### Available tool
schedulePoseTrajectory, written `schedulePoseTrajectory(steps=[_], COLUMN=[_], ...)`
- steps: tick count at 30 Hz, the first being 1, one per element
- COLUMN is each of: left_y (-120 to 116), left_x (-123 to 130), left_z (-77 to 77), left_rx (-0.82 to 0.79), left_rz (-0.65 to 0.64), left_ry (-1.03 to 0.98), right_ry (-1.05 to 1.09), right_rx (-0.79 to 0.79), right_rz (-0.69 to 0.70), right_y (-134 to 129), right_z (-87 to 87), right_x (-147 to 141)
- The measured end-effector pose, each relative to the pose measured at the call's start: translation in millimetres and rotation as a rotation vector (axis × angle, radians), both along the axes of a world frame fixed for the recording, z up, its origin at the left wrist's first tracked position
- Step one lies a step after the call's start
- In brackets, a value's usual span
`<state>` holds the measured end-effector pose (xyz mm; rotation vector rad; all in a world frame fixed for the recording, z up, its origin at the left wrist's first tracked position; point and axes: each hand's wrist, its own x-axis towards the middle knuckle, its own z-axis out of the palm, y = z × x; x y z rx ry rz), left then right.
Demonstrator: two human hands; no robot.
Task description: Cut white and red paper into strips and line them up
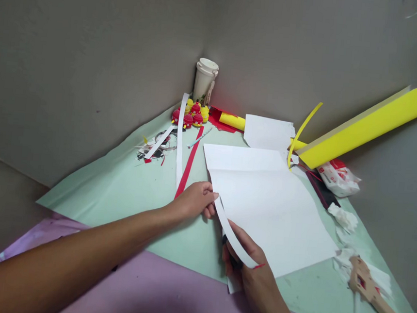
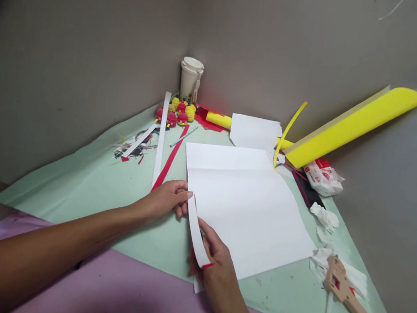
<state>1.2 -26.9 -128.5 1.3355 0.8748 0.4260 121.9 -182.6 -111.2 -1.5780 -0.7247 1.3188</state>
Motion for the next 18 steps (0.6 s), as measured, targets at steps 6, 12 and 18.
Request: schedulePoseTrajectory(steps=[6, 12, 18], left_y=[-0.8, 0.0, -1.0], left_x=[0.1, 0.5, 1.8], left_z=[3.2, 1.9, 2.8], left_rx=[-0.029, 0.004, 0.029], left_rz=[0.097, 0.074, 0.048], left_ry=[-0.01, -0.021, -0.003], right_ry=[0.02, 0.041, 0.03], right_rx=[-0.006, -0.055, -0.047], right_rz=[0.017, 0.047, 0.055], right_y=[-2.7, -1.7, 0.6], right_z=[1.1, 4.1, 5.1], right_x=[-1.0, 2.7, 5.1])
